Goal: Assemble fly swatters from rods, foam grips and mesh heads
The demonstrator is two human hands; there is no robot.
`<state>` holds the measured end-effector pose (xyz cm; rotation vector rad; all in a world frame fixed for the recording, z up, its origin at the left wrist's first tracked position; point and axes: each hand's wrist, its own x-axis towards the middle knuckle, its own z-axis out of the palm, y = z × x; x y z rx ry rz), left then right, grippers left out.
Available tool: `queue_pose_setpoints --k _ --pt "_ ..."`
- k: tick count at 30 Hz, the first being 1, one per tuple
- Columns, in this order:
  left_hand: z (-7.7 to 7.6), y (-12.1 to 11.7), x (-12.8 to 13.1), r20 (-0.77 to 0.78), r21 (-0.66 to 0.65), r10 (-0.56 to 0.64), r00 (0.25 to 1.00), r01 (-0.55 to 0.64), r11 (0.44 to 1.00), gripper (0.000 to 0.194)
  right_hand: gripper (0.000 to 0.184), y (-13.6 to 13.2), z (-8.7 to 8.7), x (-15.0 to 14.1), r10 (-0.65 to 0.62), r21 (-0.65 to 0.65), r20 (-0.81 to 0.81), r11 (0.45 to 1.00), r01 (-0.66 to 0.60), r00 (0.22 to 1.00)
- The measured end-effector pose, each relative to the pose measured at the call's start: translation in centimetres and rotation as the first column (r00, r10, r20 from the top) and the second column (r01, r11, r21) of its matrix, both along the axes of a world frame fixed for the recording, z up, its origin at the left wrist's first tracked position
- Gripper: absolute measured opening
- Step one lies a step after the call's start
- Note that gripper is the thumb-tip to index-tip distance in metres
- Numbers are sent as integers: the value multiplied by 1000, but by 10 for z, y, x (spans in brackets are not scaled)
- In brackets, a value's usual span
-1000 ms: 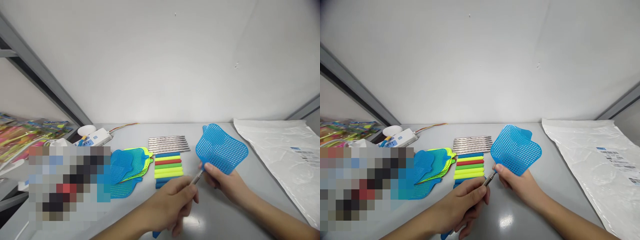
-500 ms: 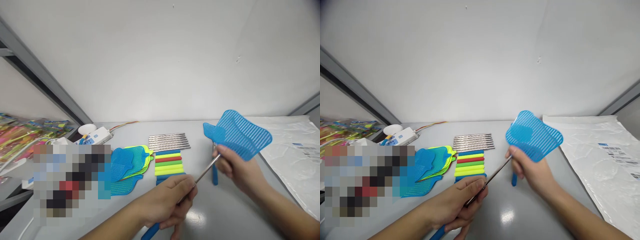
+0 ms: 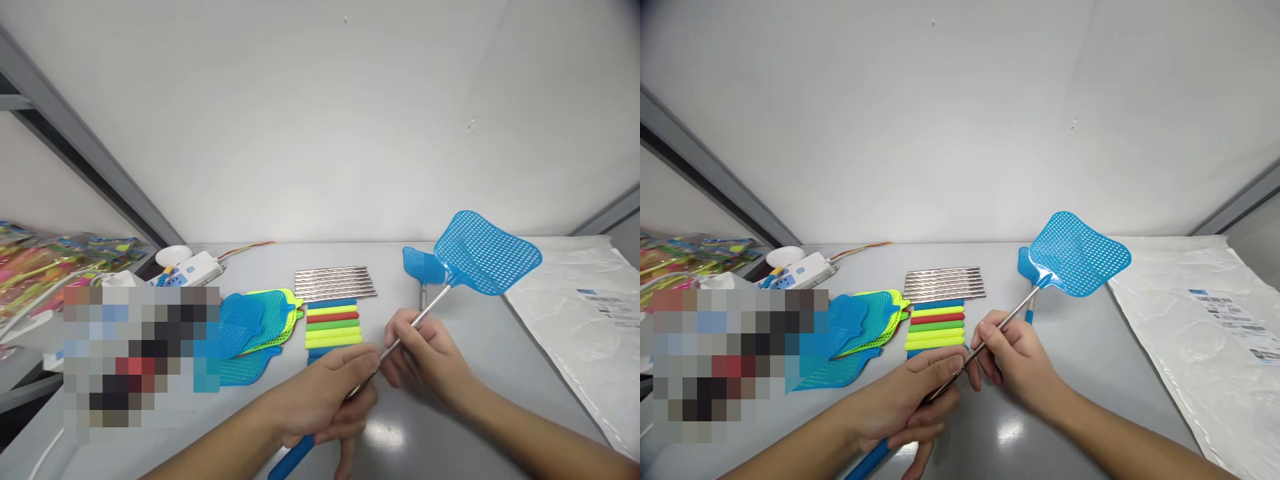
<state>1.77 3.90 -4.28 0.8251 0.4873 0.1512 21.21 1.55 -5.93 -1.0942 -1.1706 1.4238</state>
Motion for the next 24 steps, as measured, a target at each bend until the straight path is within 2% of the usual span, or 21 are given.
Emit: queue_pose_setpoints --k 2,5,8,13,16,19,22,24 --pt "0 1 2 2 -9 -10 1000 10 1000 26 42 -3 1 -5 12 -30 21 999 -11 1000" --pt "1 4 5 10 -21 -20 1000 20 1000 28 41 2 5 1 -43 -22 69 999 45 997" --pt "3 6 5 31 -21 -6 1000 7 1000 28 40 13 9 17 -139 -7 33 990 140 990" --pt "7 6 1 19 0 -45 999 45 999 27 34 28 25 48 -399 67 -105 911 407 911" --pt "8 4 0 7 6 -65 998 65 998 26 34 34 35 65 -471 125 -163 862 491 867" --pt "10 3 -1 -10 6 -60 998 60 998 27 34 39 37 78 -473 148 -173 855 497 864" --pt "10 2 -1 -17 7 -33 999 33 999 27 30 44 29 79 -416 137 -181 887 442 891" --pt "9 0 -1 -7 7 -9 1000 9 1000 26 28 42 20 68 -338 124 -175 924 361 925"
